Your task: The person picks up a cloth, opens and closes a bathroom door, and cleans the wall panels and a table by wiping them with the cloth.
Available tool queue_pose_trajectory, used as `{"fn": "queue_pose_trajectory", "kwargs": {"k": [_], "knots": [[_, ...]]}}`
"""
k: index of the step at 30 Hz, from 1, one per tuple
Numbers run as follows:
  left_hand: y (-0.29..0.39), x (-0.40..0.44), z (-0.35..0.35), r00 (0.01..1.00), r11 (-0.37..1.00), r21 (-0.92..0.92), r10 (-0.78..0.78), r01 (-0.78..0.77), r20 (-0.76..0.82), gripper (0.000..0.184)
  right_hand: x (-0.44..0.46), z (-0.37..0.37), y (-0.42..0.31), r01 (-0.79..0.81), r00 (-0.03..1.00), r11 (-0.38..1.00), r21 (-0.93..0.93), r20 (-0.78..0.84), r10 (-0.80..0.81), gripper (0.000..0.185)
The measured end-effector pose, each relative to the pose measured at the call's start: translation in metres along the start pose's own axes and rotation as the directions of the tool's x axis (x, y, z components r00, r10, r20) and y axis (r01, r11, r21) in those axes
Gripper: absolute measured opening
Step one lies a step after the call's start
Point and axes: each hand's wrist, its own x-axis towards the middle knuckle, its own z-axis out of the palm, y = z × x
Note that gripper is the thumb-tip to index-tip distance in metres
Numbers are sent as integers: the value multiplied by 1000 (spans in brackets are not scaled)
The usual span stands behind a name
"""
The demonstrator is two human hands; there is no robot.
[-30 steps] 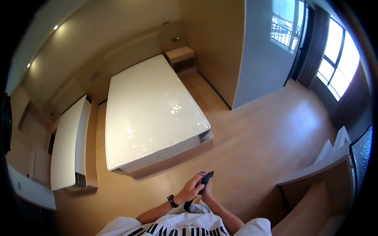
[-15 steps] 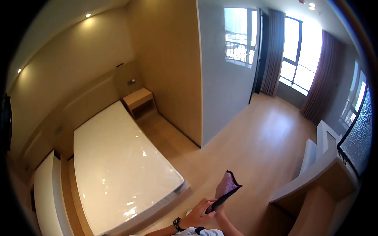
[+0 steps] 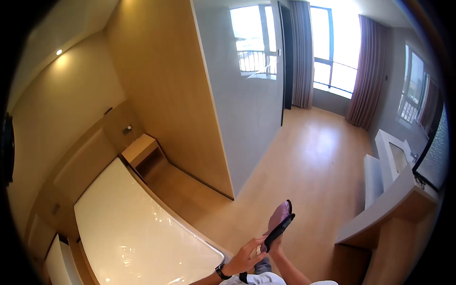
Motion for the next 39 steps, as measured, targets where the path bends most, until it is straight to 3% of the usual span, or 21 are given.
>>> {"fn": "queue_pose_trajectory", "kwargs": {"k": [5,6,10,11,15,17,19,21,23,24,28,29,30,31,33,35,37,39], "knots": [[-39,93,-57,994,993,-44,-112,113,11,41,128,47,24,329,943,913,-242,37,-330,14],[-48,121,-73,1000,992,124,-3,6,-19,40,164,59,26,423,904,865,-270,53,-425,13],[-114,207,-146,984,981,186,-17,50,-178,38,305,127,18,741,648,599,-304,92,-756,9],[-123,224,-165,959,984,147,-56,100,-280,38,335,147,17,804,564,515,-298,106,-819,8],[-144,296,-237,851,975,158,-53,158,-522,36,439,241,-7,951,241,198,-238,169,-956,8],[-150,329,-268,836,965,218,1,143,-549,39,470,265,-98,927,353,345,-149,28,-935,11],[-156,370,-299,818,952,281,63,123,-571,41,526,308,-106,933,354,352,-81,12,-935,10],[-161,412,-330,759,913,389,164,126,-630,46,553,329,-168,768,598,610,196,122,-792,11],[-163,456,-363,752,900,421,201,110,-628,55,592,366,-196,884,418,432,180,113,-901,13],[-164,478,-380,718,846,524,303,100,-627,58,611,384,-211,916,342,359,180,118,-932,13],[-181,558,-433,645,642,763,551,77,-529,72,671,447,-245,948,226,262,179,200,-953,18],[-195,578,-444,624,569,819,614,75,-483,76,686,459,-250,931,247,324,169,364,-898,30],[-216,594,-450,563,615,785,677,-79,-474,85,701,471,-256,915,260,379,139,516,-816,41],[-226,598,-456,548,621,776,688,-107,-475,86,715,486,-255,978,119,167,123,324,-939,56],[-234,604,-456,539,700,675,671,-233,-509,87,740,487,-284,972,0,66,224,282,-960,67],[-226,611,-449,522,704,639,688,-311,-504,85,803,494,-329,958,100,161,238,247,-964,66],[-234,617,-442,432,729,513,683,-453,-589,76,860,487,-387,972,219,226,63,99,-971,64],[-198,626,-417,398,768,482,634,-422,-663,68,919,486,-422,973,228,226,-55,38,-973,60]]}}
